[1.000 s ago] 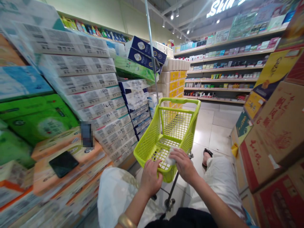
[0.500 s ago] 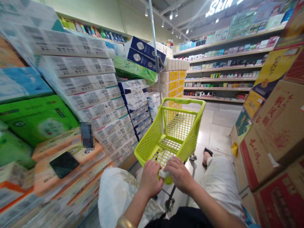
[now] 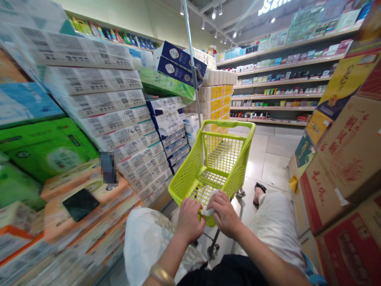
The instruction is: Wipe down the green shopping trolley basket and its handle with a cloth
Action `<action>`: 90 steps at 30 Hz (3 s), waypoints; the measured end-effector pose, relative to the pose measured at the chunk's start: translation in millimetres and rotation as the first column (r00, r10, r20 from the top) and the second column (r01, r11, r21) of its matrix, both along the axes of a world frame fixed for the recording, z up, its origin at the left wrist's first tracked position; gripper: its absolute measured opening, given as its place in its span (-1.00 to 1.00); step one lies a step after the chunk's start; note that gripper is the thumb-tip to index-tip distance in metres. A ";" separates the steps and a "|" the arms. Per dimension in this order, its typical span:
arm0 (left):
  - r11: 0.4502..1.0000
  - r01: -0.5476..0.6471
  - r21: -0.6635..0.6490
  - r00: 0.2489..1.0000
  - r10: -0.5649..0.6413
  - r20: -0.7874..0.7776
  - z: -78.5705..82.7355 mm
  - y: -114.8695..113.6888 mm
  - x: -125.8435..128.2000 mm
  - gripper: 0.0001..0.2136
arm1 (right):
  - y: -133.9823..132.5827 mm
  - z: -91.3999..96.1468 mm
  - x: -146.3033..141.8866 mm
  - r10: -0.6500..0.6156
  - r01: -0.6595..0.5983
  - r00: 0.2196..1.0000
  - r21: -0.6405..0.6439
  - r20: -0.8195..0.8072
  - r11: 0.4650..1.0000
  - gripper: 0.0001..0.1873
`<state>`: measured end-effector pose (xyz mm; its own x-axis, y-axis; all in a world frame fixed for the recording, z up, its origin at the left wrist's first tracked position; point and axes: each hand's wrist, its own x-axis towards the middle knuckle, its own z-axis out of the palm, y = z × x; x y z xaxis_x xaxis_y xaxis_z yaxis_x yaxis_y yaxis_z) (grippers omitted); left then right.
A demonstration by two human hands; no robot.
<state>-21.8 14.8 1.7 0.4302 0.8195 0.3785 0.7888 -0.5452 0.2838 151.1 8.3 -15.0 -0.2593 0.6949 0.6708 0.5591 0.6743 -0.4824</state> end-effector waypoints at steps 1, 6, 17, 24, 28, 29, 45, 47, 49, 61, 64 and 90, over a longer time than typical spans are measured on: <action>1.000 0.002 0.001 1.000 -0.002 -0.002 -0.1 -0.3 -0.8 -0.91 | -5.0 0.9 -3.0 0.024 -0.023 1.000 -0.005 0.017 1.000 -0.76; 1.000 0.020 -0.004 1.000 -0.020 0.006 -1.4 -0.5 -4.5 -0.90 | 10.9 13.1 11.0 0.010 -0.014 0.994 0.040 0.108 0.999 -0.86; 1.000 0.010 -0.013 1.000 -0.010 0.008 -1.8 0.4 -2.4 -0.88 | 3.2 8.0 -1.6 -0.063 0.060 0.992 0.037 0.111 0.998 -0.79; 0.999 0.036 -0.011 0.999 -0.036 0.025 -3.0 -0.2 -5.3 -0.88 | 30.5 8.9 19.9 -0.099 0.088 0.988 0.091 0.120 0.992 -0.74; 0.999 0.034 -0.007 0.999 -0.034 0.023 -2.4 0.5 -4.2 -0.90 | 55.7 15.2 38.9 -0.201 0.200 0.979 0.038 0.027 0.979 -0.71; 0.999 0.032 -0.007 0.999 -0.032 0.023 -2.6 0.5 -3.7 -0.90 | 54.1 14.7 36.8 -0.207 0.206 0.978 0.031 0.019 0.978 -0.72; 0.999 0.021 -0.034 0.999 -0.020 0.039 -2.3 0.8 -2.7 -0.92 | 47.7 9.8 23.1 -0.185 0.185 0.983 0.090 -0.015 0.978 -0.75; 0.999 0.017 -0.030 0.999 -0.016 0.038 -2.8 0.8 -1.9 -0.92 | 43.2 7.4 17.6 -0.198 0.199 0.980 0.075 -0.021 0.977 -0.75; 1.000 0.014 -0.025 0.999 -0.013 0.037 -3.2 0.2 -1.7 -0.93 | 28.2 2.3 5.6 -0.168 0.167 0.986 0.070 0.001 0.983 -0.78; 0.999 0.020 -0.047 1.000 -0.020 0.014 -3.4 -3.1 -6.5 -0.92 | -9.3 0.5 1.2 0.078 -0.075 0.983 -0.026 0.169 0.997 -0.55; 0.999 0.019 -0.038 1.000 -0.019 0.017 -4.8 -2.3 -5.9 -0.92 | -5.3 9.3 12.4 0.117 -0.108 0.969 -0.054 0.219 0.993 -0.55; 0.999 0.007 -0.032 0.999 -0.005 0.050 -3.5 -4.0 -5.2 -0.91 | 5.9 9.9 8.6 -0.100 0.062 0.964 0.159 0.248 0.985 -0.73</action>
